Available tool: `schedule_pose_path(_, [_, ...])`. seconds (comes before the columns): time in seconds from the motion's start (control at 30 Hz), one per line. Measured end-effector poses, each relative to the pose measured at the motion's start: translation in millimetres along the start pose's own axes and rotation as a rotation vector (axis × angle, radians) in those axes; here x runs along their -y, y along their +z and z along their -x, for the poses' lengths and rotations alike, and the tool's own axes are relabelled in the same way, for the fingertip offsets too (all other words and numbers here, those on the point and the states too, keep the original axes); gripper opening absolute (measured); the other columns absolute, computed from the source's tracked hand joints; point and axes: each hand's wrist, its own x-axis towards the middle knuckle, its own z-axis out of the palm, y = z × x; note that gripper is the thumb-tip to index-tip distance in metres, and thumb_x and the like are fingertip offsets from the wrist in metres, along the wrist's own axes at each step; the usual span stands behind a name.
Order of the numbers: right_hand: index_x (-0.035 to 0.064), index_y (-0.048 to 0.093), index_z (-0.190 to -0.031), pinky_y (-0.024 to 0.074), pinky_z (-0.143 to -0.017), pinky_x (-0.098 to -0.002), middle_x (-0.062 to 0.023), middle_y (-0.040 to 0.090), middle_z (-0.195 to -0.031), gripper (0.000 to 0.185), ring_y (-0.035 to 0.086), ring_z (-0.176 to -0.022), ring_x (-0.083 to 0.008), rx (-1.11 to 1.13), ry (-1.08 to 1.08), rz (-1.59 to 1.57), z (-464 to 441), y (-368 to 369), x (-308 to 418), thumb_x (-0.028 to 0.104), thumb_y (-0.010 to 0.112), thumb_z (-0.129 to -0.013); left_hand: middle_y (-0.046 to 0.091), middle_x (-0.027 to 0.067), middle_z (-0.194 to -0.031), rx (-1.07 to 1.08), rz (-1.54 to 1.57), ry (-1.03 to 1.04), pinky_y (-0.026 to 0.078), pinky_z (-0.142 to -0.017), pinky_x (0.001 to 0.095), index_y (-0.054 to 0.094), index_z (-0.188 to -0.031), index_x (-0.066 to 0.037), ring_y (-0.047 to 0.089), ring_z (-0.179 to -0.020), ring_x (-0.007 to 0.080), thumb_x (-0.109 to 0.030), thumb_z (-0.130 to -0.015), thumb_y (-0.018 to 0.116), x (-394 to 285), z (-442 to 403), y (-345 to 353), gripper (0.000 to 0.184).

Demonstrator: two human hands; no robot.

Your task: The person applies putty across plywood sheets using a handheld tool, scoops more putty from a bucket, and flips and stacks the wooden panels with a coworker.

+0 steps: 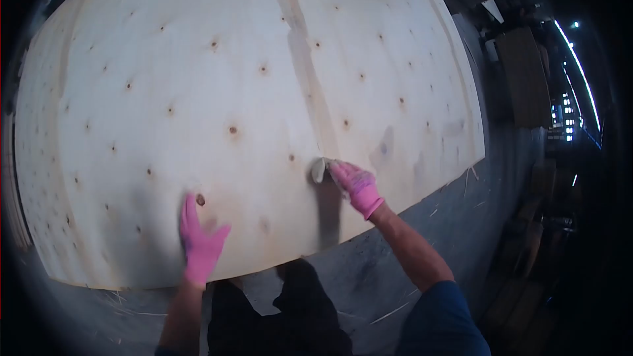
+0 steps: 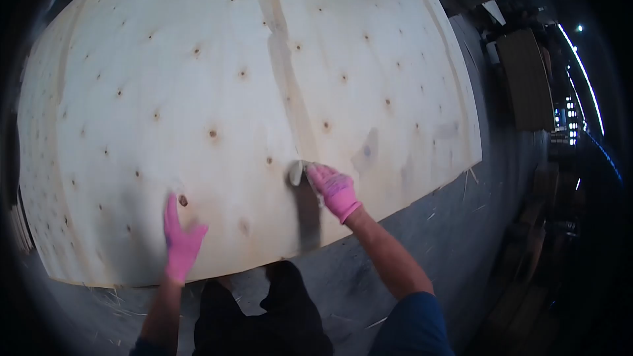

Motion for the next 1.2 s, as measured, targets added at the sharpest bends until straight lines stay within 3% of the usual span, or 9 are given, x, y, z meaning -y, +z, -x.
schedule_pose_path(0.17, [0.0202, 0.058, -0.133, 0.051, -0.09, -0.0466, -0.0081, 0.068, -0.118, 0.048, 0.066, -0.103, -0.0331, -0.057, 0.094, -0.15, -37.9, 18.0, -25.5, 0.015, 0.067, -0.086, 0.066, 0.0148, -0.112, 0.198, -0.042, -0.068, 0.046, -0.101, 0.0428, 0.051, -0.137, 0.004, 0.061, -0.108, 0.0303, -0.008, -0.073, 0.08, 64.2, 195.5, -53.3, 0.072])
schedule_pose_path(0.33, [0.0175, 0.06, -0.13, 0.0538, -0.084, -0.0443, -0.0086, 0.069, -0.112, 0.049, 0.067, -0.1, -0.0336, -0.065, -0.191, -0.164, 71.2, -10.2, 22.3, 0.011, 0.068, -0.083, 0.07, 0.0077, -0.093, 0.381, -0.101, -0.078, 0.046, -0.094, 0.0415, 0.051, -0.137, 0.005, 0.062, -0.1, 0.0272, -0.01, -0.073, 0.08, 108.0, 287.0, -46.3, 0.072])
schedule_pose_path(0.4, [0.0156, 0.062, -0.127, 0.0547, -0.08, -0.0435, -0.0089, 0.068, -0.117, 0.048, 0.067, -0.101, -0.0325, 0.189, 0.095, -0.201, 143.6, -15.0, 52.2, 0.009, 0.068, -0.08, 0.07, 0.0069, -0.092, 0.414, -0.086, -0.112, 0.046, -0.094, 0.0414, 0.051, -0.137, 0.005, 0.062, -0.099, 0.0266, -0.01, -0.073, 0.081, 124.0, 300.5, -55.5, 0.072])
schedule_pose_path(0.5, [0.0136, 0.066, -0.121, 0.0545, -0.078, -0.0441, -0.0111, 0.07, -0.112, 0.038, 0.067, -0.102, -0.0318, -0.075, 0.175, -0.26, 181.9, -0.5, 108.0, 0.011, 0.067, -0.083, 0.069, 0.0065, -0.089, 0.44, -0.056, -0.119, 0.047, -0.091, 0.0407, 0.053, -0.136, 0.003, 0.063, -0.095, 0.0257, -0.012, -0.072, 0.082, 152.5, 313.6, -63.4, 0.071])
schedule_pose_path(0.6, [0.0131, 0.07, -0.114, 0.0536, -0.076, -0.045, -0.0132, 0.072, -0.099, 0.027, 0.067, -0.097, -0.0339, 0.003, 0.525, -0.4, 137.5, -0.3, 178.1, 0.018, 0.066, -0.087, 0.068, 0.0066, -0.085, 0.467, -0.078, -0.089, 0.048, -0.09, 0.0401, 0.054, -0.136, 0.003, 0.063, -0.092, 0.0255, -0.013, -0.073, 0.082, 177.7, 321.7, -90.8, 0.07])
schedule_pose_path(0.77, [0.0136, 0.075, -0.103, 0.0516, -0.079, -0.0462, -0.0146, 0.072, -0.09, 0.022, 0.068, -0.086, -0.0362, -0.105, 0.317, -0.275, 2.8, 39.1, 265.2, 0.029, 0.064, -0.092, 0.066, 0.0073, -0.086, 0.391, -0.034, -0.16, 0.049, -0.087, 0.0395, 0.054, -0.135, 0.002, 0.062, -0.086, 0.024, -0.012, -0.074, 0.082, 202.1, 319.8, -146.2, 0.068])
schedule_pose_path(0.9, [0.0129, 0.068, -0.121, 0.0535, -0.08, -0.0421, -0.0121, 0.071, -0.107, 0.036, 0.067, -0.098, -0.0354, -0.165, 0.002, -0.193, 26.7, 57.8, 300.4, 0.014, 0.068, -0.086, 0.063, 0.0067, -0.085, 0.29, 0.021, -0.331, 0.05, -0.085, 0.0378, 0.055, -0.135, 0.002, 0.06, -0.084, 0.0222, -0.01, -0.074, 0.081, 248.1, 338.4, -189.6, 0.067])
schedule_pose_path(0.97, [0.0094, 0.063, -0.127, 0.0547, -0.084, -0.0426, -0.0135, 0.068, -0.118, 0.045, 0.067, -0.102, -0.0348, 0.078, 0.074, -0.236, 62.7, 33.3, 329.4, 0.005, 0.064, -0.081, 0.062, 0.006, -0.083, 0.309, 0.034, -0.357, 0.05, -0.084, 0.0365, 0.055, -0.135, 0.002, 0.06, -0.084, 0.021, -0.01, -0.074, 0.08, 258.9, 344.4, -210.4, 0.067])
schedule_pose_path(1.2, [0.0052, 0.067, -0.118, 0.0568, -0.082, -0.0408, -0.0173, 0.071, -0.108, 0.037, 0.069, -0.097, -0.0366, -0.126, 0.206, -0.192, 72.4, 67.7, 444.0, 0.005, 0.065, -0.081, 0.063, 0.0047, -0.085, 0.366, 0.001, -0.336, 0.051, -0.082, 0.0325, 0.054, -0.136, 0.003, 0.06, -0.082, 0.0167, -0.009, -0.077, 0.079, 302.6, 370.1, -270.6, 0.065])
